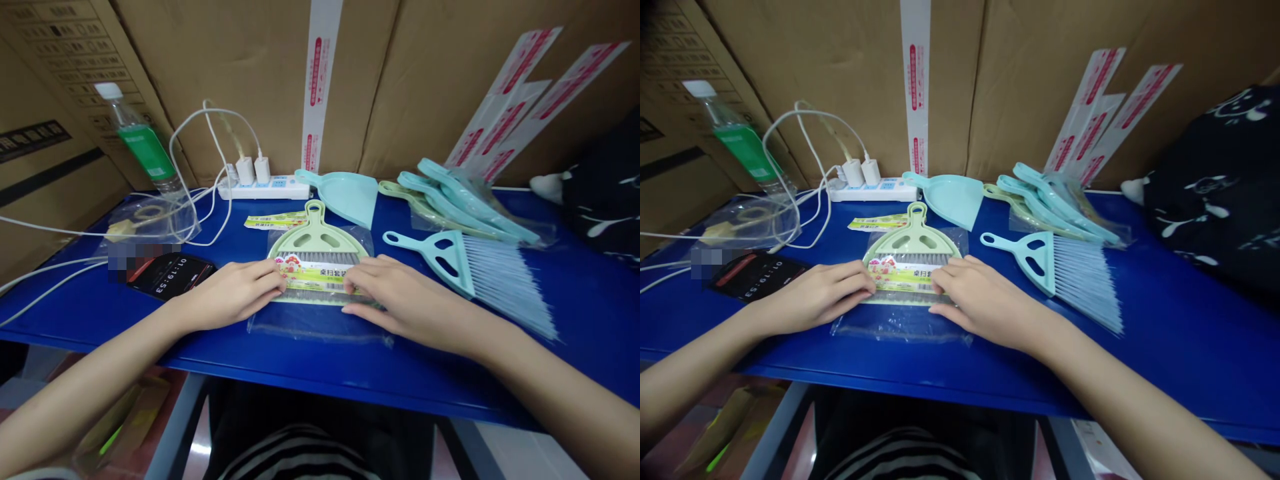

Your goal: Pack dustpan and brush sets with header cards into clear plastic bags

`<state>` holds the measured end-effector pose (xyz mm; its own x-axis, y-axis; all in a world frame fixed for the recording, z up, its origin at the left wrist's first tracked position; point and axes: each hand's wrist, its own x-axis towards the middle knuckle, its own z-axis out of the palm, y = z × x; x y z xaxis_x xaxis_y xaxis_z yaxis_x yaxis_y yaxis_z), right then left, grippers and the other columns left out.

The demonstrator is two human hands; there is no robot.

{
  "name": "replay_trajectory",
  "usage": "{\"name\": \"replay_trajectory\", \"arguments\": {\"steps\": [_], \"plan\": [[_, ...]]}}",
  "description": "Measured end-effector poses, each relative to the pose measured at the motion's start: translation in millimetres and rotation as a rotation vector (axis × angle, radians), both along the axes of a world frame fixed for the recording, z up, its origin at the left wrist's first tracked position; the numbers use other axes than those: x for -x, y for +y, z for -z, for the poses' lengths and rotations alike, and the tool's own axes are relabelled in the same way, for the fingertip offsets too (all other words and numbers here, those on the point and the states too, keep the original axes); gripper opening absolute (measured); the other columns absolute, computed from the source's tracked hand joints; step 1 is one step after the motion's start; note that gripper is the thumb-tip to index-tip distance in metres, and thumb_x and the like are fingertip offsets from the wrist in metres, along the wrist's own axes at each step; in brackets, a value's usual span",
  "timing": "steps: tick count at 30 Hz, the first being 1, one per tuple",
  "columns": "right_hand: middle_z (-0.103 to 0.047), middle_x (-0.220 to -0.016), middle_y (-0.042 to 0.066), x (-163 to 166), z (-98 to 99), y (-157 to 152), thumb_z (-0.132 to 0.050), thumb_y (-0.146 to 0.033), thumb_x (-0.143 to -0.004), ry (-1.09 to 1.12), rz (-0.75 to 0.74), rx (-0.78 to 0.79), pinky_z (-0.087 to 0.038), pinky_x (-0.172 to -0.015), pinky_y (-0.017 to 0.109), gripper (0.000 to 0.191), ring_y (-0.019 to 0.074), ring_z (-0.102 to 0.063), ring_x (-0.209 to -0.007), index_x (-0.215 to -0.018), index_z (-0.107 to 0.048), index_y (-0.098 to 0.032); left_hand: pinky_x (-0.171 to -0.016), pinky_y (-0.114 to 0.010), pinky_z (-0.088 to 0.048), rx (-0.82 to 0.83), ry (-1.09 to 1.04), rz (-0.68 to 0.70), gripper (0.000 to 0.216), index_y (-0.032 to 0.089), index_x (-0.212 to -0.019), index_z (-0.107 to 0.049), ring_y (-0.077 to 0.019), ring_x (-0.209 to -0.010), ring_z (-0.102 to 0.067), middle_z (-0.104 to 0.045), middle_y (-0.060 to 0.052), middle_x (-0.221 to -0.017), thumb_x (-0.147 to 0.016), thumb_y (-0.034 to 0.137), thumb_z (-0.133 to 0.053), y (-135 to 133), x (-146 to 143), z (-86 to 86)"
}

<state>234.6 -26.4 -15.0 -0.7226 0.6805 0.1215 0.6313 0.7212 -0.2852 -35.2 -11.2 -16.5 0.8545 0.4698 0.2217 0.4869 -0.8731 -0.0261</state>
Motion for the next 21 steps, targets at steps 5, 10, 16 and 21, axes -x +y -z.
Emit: {"name": "replay_trajectory", "arguments": {"steps": [5,10,16,21], "plan": [[-0.059,-0.077,0.005,5.4,2.4,-1.3,-0.040,-0.018,-0.092,0.027,-0.048,-0.029,-0.043,-0.073,0.035,0.020,0.0187,-0.053,-0.073,-0.074,-0.047,-0.021,-0.057,-0.022,-0.049,-0.065,0.045,0.004,0.034,0.015,-0.092,-0.059,-0.0114,-0.066,-0.060,-0.063,-0.004,-0.087,-0.100,0.023,-0.027,-2.8,-2.4,-0.8],[-0.059,-0.078,0.005,4.3,1.7,0.3,-0.037,-0.018,-0.094,0.058,-0.074,0.021,-0.043,-0.074,0.035,0.020,0.0185,-0.053,-0.072,-0.078,-0.048,-0.021,-0.062,-0.022,-0.050,-0.039,0.010,0.018,0.029,0.016,-0.107,-0.058,-0.0134,-0.076,-0.062,-0.062,-0.005,-0.092,-0.099,0.020,-0.030,-3.2,-1.7,1.6],[-0.060,-0.081,0.005,0.5,2.2,5.3,-0.039,-0.015,-0.093,0.130,-0.129,0.140,-0.044,-0.073,0.031,0.019,0.0171,-0.055,-0.076,-0.083,-0.054,-0.018,-0.066,-0.022,-0.048,0.037,0.004,0.035,0.024,0.018,-0.099,-0.060,-0.0133,-0.076,-0.058,-0.060,-0.004,-0.090,-0.097,0.018,-0.036,-2.8,-0.6,-0.7],[-0.062,-0.087,0.005,-2.6,2.0,7.4,-0.042,-0.015,-0.092,0.159,-0.148,0.204,-0.045,-0.078,0.030,0.022,0.0163,-0.057,-0.082,-0.093,-0.063,-0.017,-0.078,-0.027,-0.047,0.077,-0.026,0.076,0.024,0.017,-0.094,-0.060,-0.0164,-0.086,-0.054,-0.062,-0.006,-0.092,-0.096,0.015,-0.036,-2.7,-2.3,-5.1]]}}
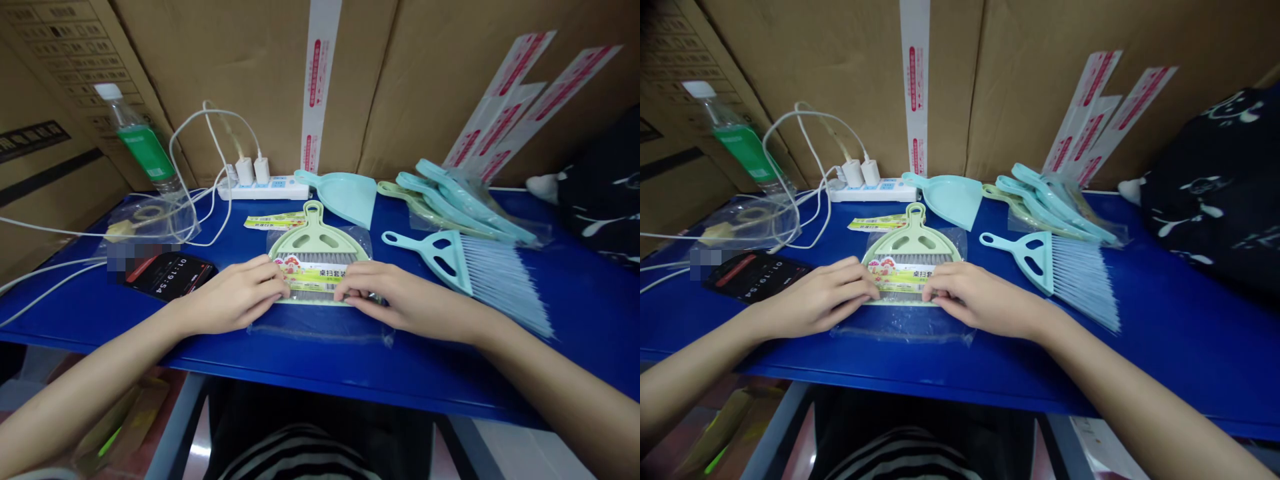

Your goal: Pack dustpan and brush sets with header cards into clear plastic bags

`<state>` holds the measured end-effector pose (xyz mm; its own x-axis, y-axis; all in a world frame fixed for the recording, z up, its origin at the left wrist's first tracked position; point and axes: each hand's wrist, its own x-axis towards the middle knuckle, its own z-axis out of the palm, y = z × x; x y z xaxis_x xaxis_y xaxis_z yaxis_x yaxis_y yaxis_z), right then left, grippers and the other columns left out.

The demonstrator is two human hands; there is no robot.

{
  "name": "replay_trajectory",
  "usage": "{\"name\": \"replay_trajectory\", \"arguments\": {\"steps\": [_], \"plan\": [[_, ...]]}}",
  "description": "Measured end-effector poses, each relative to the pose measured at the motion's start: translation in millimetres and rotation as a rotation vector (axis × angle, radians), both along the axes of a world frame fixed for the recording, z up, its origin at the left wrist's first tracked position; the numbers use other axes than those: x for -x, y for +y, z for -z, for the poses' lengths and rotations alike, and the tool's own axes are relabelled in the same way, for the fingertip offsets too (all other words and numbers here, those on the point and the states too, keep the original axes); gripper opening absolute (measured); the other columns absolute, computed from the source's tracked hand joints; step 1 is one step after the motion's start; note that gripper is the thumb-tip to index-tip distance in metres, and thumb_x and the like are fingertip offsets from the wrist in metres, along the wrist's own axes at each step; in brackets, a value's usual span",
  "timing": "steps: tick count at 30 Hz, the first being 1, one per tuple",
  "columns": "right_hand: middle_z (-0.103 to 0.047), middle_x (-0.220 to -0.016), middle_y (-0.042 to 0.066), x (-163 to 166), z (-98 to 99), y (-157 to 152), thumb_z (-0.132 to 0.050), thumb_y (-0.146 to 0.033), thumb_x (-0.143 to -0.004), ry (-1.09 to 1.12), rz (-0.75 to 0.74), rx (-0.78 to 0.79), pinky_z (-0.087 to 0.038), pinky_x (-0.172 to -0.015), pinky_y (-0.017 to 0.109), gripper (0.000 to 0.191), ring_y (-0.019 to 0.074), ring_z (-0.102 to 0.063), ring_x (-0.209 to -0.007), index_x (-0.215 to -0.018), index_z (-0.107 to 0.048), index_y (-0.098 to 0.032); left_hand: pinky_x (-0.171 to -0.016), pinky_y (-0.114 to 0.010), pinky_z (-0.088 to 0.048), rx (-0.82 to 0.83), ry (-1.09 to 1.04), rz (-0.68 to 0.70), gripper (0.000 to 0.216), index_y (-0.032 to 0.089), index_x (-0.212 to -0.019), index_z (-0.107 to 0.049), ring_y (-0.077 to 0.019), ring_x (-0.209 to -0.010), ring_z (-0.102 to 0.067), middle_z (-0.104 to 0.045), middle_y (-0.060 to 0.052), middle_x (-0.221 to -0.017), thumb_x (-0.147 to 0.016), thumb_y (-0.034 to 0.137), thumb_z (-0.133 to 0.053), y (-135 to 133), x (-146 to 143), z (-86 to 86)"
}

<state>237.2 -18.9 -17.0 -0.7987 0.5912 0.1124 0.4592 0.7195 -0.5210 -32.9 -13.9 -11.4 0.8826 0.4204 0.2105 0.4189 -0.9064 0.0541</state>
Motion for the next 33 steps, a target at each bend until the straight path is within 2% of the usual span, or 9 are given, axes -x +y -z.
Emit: {"name": "replay_trajectory", "arguments": {"steps": [4,10,19,25,33], "plan": [[-0.063,-0.094,0.006,0.0,-2.0,-0.5,-0.041,-0.017,-0.092,-0.026,0.001,0.016,-0.044,-0.084,0.034,0.031,0.0177,-0.058,-0.089,-0.109,-0.067,-0.022,-0.083,-0.031,-0.046,0.055,-0.009,-0.036,0.026,0.016,-0.098,-0.061,-0.0179,-0.087,-0.051,-0.065,-0.006,-0.093,-0.098,0.018,-0.035,-0.6,-1.2,0.7],[-0.057,-0.083,0.005,0.9,-3.8,-0.3,-0.039,-0.016,-0.093,-0.062,-0.045,0.021,-0.044,-0.077,0.033,0.038,0.0174,-0.054,-0.080,-0.117,-0.067,-0.023,-0.086,-0.032,-0.044,0.122,0.000,-0.058,0.024,0.017,-0.092,-0.060,-0.0180,-0.088,-0.050,-0.062,-0.005,-0.091,-0.097,0.020,-0.037,-3.1,-2.6,-0.4],[-0.058,-0.083,0.005,2.3,-2.0,0.8,-0.042,-0.012,-0.092,-0.060,-0.042,-0.017,-0.043,-0.078,0.032,0.038,0.0170,-0.054,-0.079,-0.115,-0.069,-0.026,-0.089,-0.032,-0.046,0.161,-0.014,-0.035,0.020,0.018,-0.093,-0.057,-0.0150,-0.087,-0.057,-0.062,-0.003,-0.091,-0.097,0.018,-0.038,-0.6,-2.4,2.8],[-0.059,-0.078,0.004,1.3,1.7,1.1,-0.046,-0.014,-0.092,-0.055,-0.033,-0.078,-0.043,-0.072,0.029,0.033,0.0153,-0.054,-0.073,-0.111,-0.071,-0.025,-0.090,-0.031,-0.048,0.153,-0.026,-0.034,0.019,0.019,-0.095,-0.059,-0.0151,-0.092,-0.060,-0.065,-0.004,-0.097,-0.095,0.017,-0.041,-1.5,0.1,3.5],[-0.064,-0.083,0.004,1.3,2.0,-0.6,-0.047,-0.013,-0.091,-0.028,-0.020,-0.085,-0.044,-0.070,0.028,0.032,0.0149,-0.057,-0.073,-0.109,-0.071,-0.025,-0.080,-0.026,-0.051,0.214,-0.080,-0.024,0.022,0.017,-0.099,-0.064,-0.0143,-0.088,-0.063,-0.065,-0.006,-0.098,-0.093,0.015,-0.043,-4.1,0.9,0.4]]}}
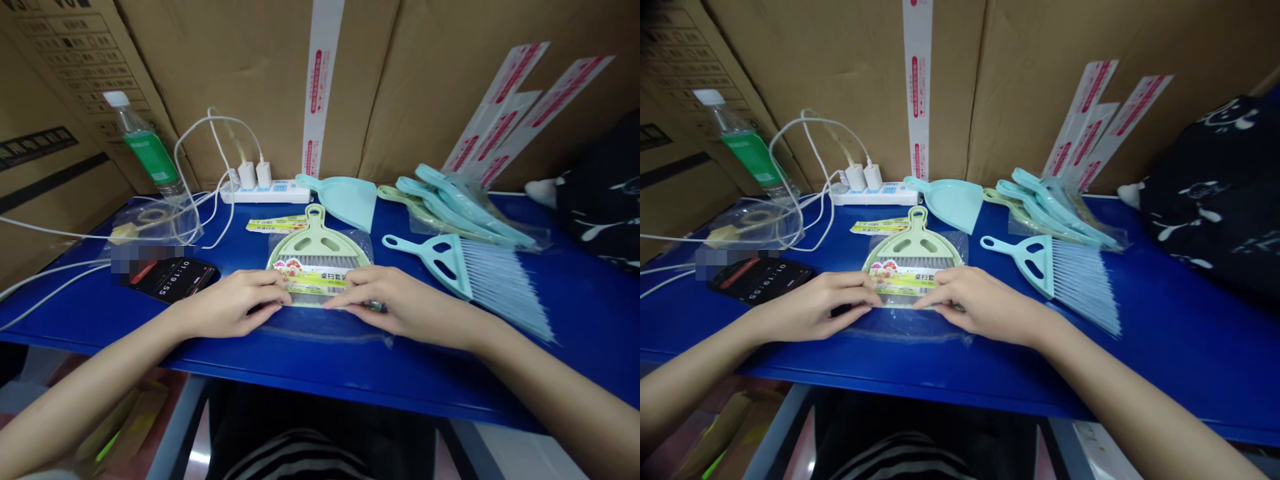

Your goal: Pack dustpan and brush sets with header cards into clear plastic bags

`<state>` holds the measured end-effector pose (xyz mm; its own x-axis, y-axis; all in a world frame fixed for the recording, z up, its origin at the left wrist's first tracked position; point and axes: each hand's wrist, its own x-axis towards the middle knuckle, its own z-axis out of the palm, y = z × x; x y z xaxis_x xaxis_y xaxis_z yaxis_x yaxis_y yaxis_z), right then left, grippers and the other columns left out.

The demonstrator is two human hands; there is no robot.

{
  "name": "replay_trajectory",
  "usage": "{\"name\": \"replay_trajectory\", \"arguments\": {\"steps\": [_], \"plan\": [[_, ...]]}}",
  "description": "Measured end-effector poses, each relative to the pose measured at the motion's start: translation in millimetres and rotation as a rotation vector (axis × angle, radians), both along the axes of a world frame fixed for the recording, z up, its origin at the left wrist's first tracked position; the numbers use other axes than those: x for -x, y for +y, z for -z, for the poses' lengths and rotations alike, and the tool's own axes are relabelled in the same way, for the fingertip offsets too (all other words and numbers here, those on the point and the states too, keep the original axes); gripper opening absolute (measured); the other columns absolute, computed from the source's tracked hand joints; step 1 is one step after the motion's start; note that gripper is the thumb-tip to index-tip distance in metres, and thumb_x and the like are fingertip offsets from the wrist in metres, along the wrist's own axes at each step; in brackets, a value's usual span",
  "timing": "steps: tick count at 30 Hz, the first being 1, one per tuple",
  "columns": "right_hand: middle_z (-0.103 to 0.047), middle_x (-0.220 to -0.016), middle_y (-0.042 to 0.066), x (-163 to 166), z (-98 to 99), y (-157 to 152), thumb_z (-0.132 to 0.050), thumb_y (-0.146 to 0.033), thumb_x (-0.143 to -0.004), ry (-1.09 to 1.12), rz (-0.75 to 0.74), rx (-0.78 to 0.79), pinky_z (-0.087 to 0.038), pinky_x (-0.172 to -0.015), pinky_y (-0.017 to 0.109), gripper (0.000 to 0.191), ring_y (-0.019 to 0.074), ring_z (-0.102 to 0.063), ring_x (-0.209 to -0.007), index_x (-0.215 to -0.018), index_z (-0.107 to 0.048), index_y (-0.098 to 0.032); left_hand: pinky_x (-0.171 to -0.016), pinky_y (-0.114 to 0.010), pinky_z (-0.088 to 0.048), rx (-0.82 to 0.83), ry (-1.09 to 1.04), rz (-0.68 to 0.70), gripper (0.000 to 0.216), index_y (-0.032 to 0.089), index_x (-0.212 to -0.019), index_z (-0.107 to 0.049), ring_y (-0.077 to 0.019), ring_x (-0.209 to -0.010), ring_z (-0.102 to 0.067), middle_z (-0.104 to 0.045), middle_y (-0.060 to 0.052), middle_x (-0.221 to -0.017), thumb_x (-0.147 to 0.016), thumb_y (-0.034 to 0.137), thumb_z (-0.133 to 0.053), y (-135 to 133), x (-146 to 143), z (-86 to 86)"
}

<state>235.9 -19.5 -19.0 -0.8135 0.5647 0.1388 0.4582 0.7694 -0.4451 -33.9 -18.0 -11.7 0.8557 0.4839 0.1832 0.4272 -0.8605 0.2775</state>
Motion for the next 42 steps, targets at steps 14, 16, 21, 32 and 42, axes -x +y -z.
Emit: {"name": "replay_trajectory", "arguments": {"steps": [14,16,21,32,42], "plan": [[-0.067,-0.088,0.006,1.2,-5.3,-1.4,-0.044,-0.017,-0.094,-0.020,0.023,0.041,-0.046,-0.076,0.031,0.030,0.0171,-0.060,-0.082,-0.108,-0.071,-0.021,-0.068,-0.023,-0.048,-0.085,0.041,0.031,0.021,0.017,-0.093,-0.062,-0.0114,-0.072,-0.061,-0.066,-0.004,-0.091,-0.094,0.016,-0.041,0.9,-0.8,-0.2],[-0.067,-0.092,0.006,0.0,-8.3,-2.7,-0.045,-0.020,-0.094,-0.045,0.043,0.065,-0.046,-0.077,0.032,0.029,0.0179,-0.061,-0.083,-0.109,-0.070,-0.020,-0.069,-0.022,-0.048,-0.059,0.045,0.031,0.021,0.017,-0.094,-0.062,-0.0115,-0.074,-0.061,-0.065,-0.004,-0.091,-0.094,0.016,-0.040,0.9,-0.2,-1.6],[-0.067,-0.105,0.008,-6.6,-16.4,-6.5,-0.045,-0.033,-0.094,-0.074,0.078,0.107,-0.045,-0.087,0.038,0.030,0.0219,-0.062,-0.096,-0.106,-0.070,-0.021,-0.074,-0.027,-0.048,0.036,0.106,0.069,0.020,0.017,-0.103,-0.059,-0.0168,-0.084,-0.061,-0.062,-0.006,-0.098,-0.090,0.027,-0.047,-2.2,3.7,-9.7],[-0.069,-0.094,0.006,-6.1,-16.6,-5.4,-0.041,-0.038,-0.095,-0.049,0.101,0.141,-0.043,-0.084,0.038,0.031,0.0212,-0.061,-0.089,-0.095,-0.066,-0.021,-0.068,-0.025,-0.043,0.077,0.127,0.026,0.021,0.019,-0.089,-0.054,-0.0141,-0.077,-0.055,-0.058,-0.003,-0.090,-0.079,0.008,-0.038,-1.6,4.1,-10.9],[-0.065,-0.090,0.007,-3.1,-19.8,-12.8,-0.045,-0.048,-0.092,-0.071,0.099,0.127,-0.040,-0.086,0.040,0.035,0.0222,-0.058,-0.087,-0.088,-0.064,-0.019,-0.062,-0.022,-0.042,0.013,-0.028,-0.063,0.020,0.017,-0.081,-0.052,-0.0111,-0.065,-0.052,-0.057,0.000,-0.076,-0.090,0.013,-0.035,0.1,-1.4,-8.2]]}}
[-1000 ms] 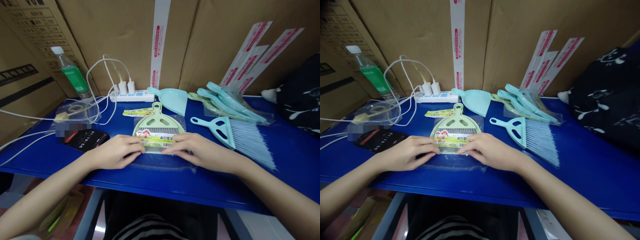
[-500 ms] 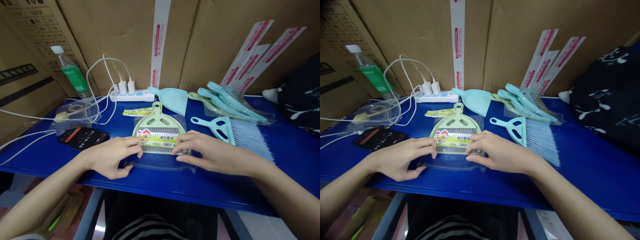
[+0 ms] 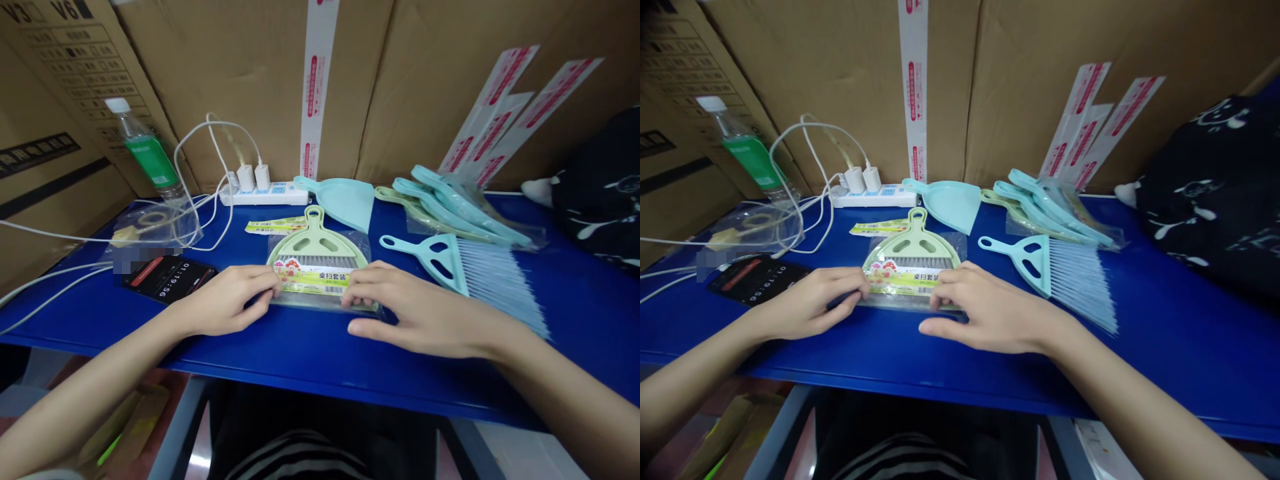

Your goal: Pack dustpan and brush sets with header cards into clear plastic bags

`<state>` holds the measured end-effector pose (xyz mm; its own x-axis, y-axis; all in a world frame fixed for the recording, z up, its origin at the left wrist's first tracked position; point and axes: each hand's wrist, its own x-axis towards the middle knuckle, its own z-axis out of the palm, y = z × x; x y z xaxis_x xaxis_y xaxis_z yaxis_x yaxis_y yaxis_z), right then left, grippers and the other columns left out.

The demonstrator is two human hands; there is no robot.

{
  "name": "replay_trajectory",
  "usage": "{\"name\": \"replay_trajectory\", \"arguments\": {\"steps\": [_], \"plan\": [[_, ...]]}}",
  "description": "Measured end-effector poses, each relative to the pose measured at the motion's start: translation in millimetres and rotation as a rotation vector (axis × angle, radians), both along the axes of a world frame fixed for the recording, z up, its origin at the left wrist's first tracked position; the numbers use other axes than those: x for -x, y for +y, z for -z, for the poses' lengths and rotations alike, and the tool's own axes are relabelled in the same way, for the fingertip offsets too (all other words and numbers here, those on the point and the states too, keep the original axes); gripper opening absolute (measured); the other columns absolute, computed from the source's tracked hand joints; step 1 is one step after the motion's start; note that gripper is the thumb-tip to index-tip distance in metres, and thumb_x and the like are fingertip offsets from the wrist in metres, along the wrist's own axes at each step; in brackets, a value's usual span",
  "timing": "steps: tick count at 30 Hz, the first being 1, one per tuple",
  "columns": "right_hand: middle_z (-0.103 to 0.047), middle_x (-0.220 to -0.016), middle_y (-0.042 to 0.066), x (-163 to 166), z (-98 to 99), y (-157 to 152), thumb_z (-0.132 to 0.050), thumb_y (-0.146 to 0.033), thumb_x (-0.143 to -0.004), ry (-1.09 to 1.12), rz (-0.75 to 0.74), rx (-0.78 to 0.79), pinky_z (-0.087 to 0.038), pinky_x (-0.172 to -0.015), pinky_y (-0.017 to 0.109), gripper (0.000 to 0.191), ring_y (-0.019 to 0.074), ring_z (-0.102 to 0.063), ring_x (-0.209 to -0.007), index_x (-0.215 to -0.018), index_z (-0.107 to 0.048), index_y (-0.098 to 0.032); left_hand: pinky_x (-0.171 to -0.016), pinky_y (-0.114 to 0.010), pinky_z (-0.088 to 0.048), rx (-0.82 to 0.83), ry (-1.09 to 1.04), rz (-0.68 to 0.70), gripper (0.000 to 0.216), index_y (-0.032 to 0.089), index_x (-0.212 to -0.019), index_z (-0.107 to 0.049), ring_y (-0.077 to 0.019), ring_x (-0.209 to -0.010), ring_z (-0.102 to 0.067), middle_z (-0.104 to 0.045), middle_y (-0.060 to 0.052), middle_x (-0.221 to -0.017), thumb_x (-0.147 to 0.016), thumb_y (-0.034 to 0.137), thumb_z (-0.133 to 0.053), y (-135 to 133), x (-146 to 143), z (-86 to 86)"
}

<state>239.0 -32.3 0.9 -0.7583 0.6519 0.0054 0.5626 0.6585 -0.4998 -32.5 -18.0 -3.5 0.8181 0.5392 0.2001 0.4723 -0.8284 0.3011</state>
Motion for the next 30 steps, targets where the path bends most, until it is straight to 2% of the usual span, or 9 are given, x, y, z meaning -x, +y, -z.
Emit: {"name": "replay_trajectory", "arguments": {"steps": [3,7,15,21,30], "plan": [[-0.063,-0.085,0.005,2.2,4.1,0.0,-0.048,-0.034,-0.091,-0.014,-0.002,-0.050,-0.039,-0.087,0.040,0.022,0.0194,-0.057,-0.081,-0.085,-0.061,-0.018,-0.064,-0.022,-0.043,0.020,0.008,-0.009,0.011,0.017,-0.086,-0.052,-0.0113,-0.069,-0.054,-0.059,-0.001,-0.081,-0.091,0.018,-0.043,0.6,-0.1,2.8],[-0.060,-0.079,0.004,4.5,7.0,0.7,-0.033,-0.019,-0.093,-0.064,0.009,-0.098,-0.040,-0.083,0.039,0.027,0.0179,-0.055,-0.074,-0.079,-0.057,-0.019,-0.068,-0.023,-0.045,0.025,0.014,0.003,0.007,0.018,-0.094,-0.055,-0.0125,-0.075,-0.056,-0.060,-0.002,-0.087,-0.091,0.020,-0.048,2.2,1.3,7.9],[-0.062,-0.073,0.002,4.2,8.6,1.4,-0.055,-0.024,-0.086,-0.001,0.073,-0.067,-0.042,-0.071,0.032,0.013,0.0167,-0.057,-0.071,-0.074,-0.055,-0.020,-0.069,-0.023,-0.044,-0.024,0.050,0.064,0.019,0.017,-0.081,-0.057,-0.0129,-0.072,-0.056,-0.060,-0.001,-0.077,-0.095,0.020,-0.044,3.4,0.5,7.4],[-0.064,-0.072,0.003,3.7,13.7,3.9,-0.044,-0.013,-0.088,-0.052,0.066,-0.123,-0.042,-0.071,0.032,0.022,0.0170,-0.057,-0.071,-0.073,-0.058,-0.019,-0.072,-0.024,-0.047,-0.049,0.060,0.041,0.024,0.017,-0.087,-0.058,-0.0127,-0.073,-0.057,-0.061,-0.003,-0.084,-0.097,0.023,-0.038,3.8,0.1,7.7],[-0.064,-0.075,0.005,4.2,8.2,1.0,-0.041,-0.014,-0.090,-0.104,0.034,-0.118,-0.042,-0.068,0.032,0.024,0.0184,-0.059,-0.072,-0.074,-0.058,-0.019,-0.067,-0.024,-0.044,-0.042,0.124,0.053,0.026,0.017,-0.088,-0.056,-0.0132,-0.071,-0.057,-0.062,-0.003,-0.083,-0.099,0.023,-0.033,2.8,0.1,5.3]]}}
